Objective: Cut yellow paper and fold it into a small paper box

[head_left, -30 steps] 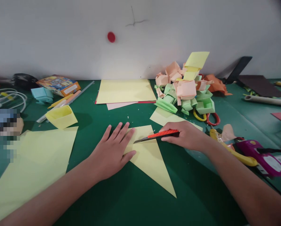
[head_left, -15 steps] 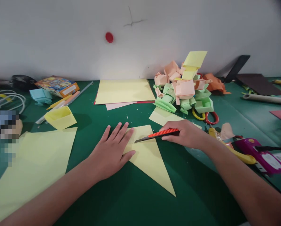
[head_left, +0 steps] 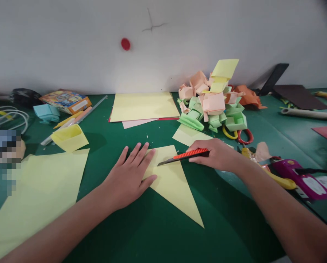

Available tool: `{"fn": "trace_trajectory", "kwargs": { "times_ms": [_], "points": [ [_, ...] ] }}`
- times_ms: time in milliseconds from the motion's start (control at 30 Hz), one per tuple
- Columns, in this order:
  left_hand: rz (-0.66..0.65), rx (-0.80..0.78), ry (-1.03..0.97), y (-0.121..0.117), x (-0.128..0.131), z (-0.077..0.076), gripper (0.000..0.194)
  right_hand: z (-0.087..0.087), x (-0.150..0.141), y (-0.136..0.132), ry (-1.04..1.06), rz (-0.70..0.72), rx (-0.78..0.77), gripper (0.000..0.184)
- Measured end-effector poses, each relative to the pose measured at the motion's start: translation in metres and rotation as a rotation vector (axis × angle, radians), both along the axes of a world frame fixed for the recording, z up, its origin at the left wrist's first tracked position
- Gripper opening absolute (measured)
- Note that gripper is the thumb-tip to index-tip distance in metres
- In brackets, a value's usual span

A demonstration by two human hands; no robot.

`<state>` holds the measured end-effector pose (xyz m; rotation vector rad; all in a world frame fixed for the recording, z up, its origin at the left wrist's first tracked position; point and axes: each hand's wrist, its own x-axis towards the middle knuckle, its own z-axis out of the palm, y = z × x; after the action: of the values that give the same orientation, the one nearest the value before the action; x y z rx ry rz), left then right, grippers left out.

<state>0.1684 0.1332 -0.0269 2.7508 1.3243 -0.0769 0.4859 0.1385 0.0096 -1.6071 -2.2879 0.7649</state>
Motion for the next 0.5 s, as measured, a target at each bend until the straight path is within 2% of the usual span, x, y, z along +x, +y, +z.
{"fn": "trace_trajectory", "kwargs": {
  "times_ms": [500],
  "points": [
    [-0.006, -0.002, 0.023, 0.0008, 0.0002, 0.0002, 0.073, -0.0001, 0.0045, 0.0002, 0.008, 0.006, -0.001, 0.023]
  ]
}}
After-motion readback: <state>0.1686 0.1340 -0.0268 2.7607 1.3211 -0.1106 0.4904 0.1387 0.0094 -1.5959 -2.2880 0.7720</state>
